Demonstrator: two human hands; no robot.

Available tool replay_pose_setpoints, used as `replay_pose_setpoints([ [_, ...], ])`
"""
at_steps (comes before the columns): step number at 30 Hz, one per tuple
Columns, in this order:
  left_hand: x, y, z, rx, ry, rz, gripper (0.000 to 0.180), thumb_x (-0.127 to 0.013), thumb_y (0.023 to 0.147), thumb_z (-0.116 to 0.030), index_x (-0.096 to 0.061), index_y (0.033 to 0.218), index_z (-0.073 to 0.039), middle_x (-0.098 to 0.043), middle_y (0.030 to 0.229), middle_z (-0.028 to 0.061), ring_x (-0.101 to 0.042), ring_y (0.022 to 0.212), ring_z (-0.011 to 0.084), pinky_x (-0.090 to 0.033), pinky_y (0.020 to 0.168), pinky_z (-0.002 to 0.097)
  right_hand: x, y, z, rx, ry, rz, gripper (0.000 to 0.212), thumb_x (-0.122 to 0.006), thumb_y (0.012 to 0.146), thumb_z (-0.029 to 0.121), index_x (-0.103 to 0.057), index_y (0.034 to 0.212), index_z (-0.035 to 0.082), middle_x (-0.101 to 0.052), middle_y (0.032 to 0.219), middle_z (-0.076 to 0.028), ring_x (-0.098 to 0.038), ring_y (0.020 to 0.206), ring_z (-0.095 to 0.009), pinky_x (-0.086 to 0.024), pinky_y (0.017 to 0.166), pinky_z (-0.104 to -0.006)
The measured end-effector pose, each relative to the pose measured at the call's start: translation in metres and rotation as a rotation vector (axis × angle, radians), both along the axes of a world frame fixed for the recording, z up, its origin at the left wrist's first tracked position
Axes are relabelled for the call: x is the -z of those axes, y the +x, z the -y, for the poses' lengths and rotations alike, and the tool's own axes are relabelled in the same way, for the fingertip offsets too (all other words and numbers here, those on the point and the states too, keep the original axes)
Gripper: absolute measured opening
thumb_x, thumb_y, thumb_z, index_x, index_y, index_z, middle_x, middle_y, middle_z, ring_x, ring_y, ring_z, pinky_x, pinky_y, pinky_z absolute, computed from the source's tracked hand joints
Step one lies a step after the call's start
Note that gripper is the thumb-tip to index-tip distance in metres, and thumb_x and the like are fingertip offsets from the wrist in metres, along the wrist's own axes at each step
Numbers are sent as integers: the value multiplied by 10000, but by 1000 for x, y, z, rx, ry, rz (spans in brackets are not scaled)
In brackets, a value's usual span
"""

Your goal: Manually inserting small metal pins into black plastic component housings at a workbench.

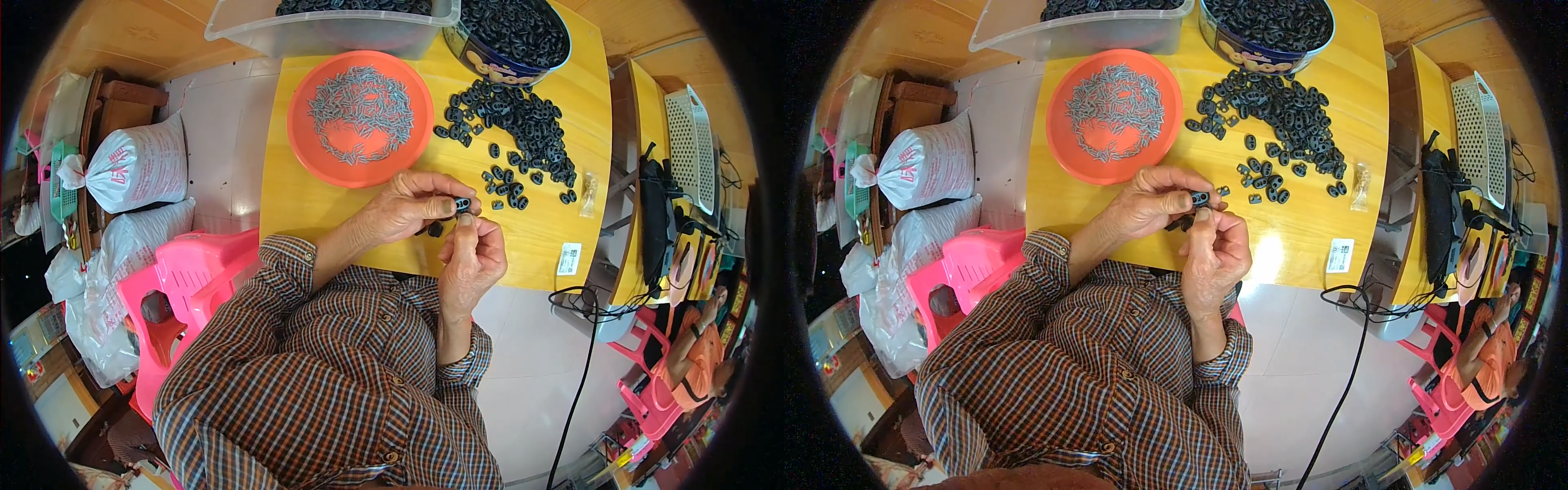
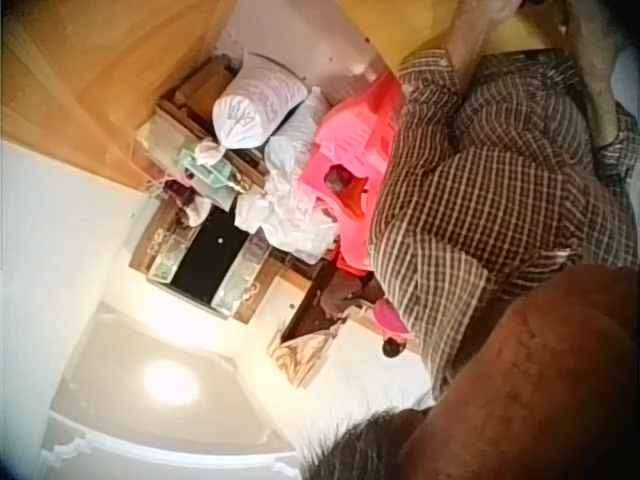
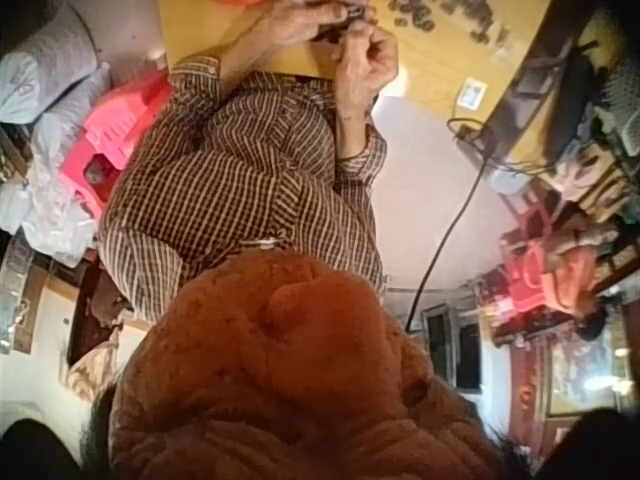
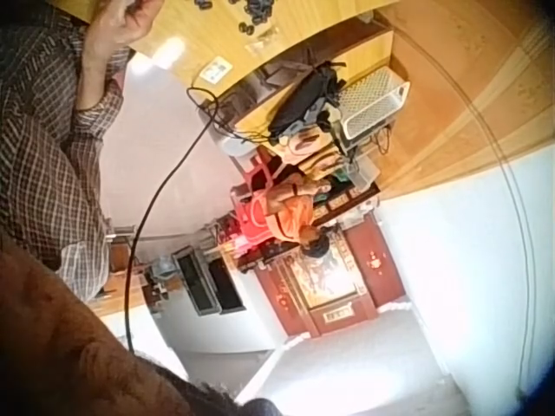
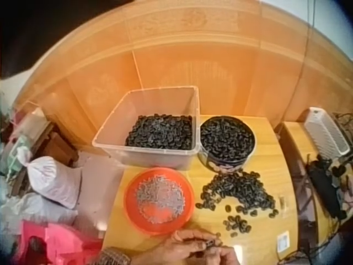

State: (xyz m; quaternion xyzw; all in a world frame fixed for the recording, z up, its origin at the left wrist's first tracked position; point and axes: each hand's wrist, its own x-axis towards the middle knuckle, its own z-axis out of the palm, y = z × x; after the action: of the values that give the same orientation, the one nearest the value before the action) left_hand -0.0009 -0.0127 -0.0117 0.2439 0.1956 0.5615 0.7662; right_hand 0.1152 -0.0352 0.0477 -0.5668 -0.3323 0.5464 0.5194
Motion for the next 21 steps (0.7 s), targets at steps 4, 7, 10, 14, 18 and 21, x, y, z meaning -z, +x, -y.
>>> replay_pose_setpoints([
  [4, -1, 1, -1, -19, 40, -30, 240, -571, 872, -20, -608, 1108, 0, -624, 1067, 145, -586, 1063, 263, -462, 933, 370, 0, 0, 0, 21, -3, -4, 159, -548, 895, 86, -501, 756, 24, -475, 559, -9, -369, 442, -45, -311, 428, -188],
  [7, -1, 0, 0, -13, 34, -15, 238, -570, 872, -18, -610, 1106, -3, -618, 1070, 144, -583, 1066, 263, -458, 937, 370, -1, -1, 0, 3, -3, -14, 163, -543, 901, 94, -502, 758, 27, -475, 562, -10, -367, 443, -47, -309, 428, -187],
  [10, -3, 2, 0, -10, 27, -10, 244, -570, 875, -25, -605, 1116, -8, -623, 1060, 143, -588, 1057, 261, -466, 926, 370, 0, -3, 1, 22, 15, -54, 167, -541, 906, 106, -505, 763, 28, -478, 570, -11, -368, 450, -47, -305, 430, -185],
  [14, -9, 2, 1, -16, -18, 26, 225, -544, 902, -45, -607, 1114, -1, -638, 1047, 129, -605, 990, 194, -484, 873, 288, 3, -4, 0, 15, 37, -71, 171, -540, 909, 115, -506, 767, 26, -479, 578, -12, -372, 459, -48, -305, 436, -183],
  [18, -9, 0, 0, -92, -111, -13, 222, -527, 922, -76, -596, 1118, 3, -641, 1017, 122, -614, 942, 180, -501, 846, 294, 2, -2, 0, -14, 5, -75, 165, -539, 907, 110, -504, 770, 25, -477, 580, -12, -370, 460, -50, -303, 441, -183],
  [21, -7, -2, -1, -114, -161, -67, 216, -528, 927, -99, -595, 1102, 10, -637, 973, 109, -608, 873, 159, -508, 796, 290, 2, 0, 0, -32, -4, -87, 162, -539, 905, 106, -504, 769, 25, -478, 584, -14, -369, 462, -51, -301, 442, -184],
])
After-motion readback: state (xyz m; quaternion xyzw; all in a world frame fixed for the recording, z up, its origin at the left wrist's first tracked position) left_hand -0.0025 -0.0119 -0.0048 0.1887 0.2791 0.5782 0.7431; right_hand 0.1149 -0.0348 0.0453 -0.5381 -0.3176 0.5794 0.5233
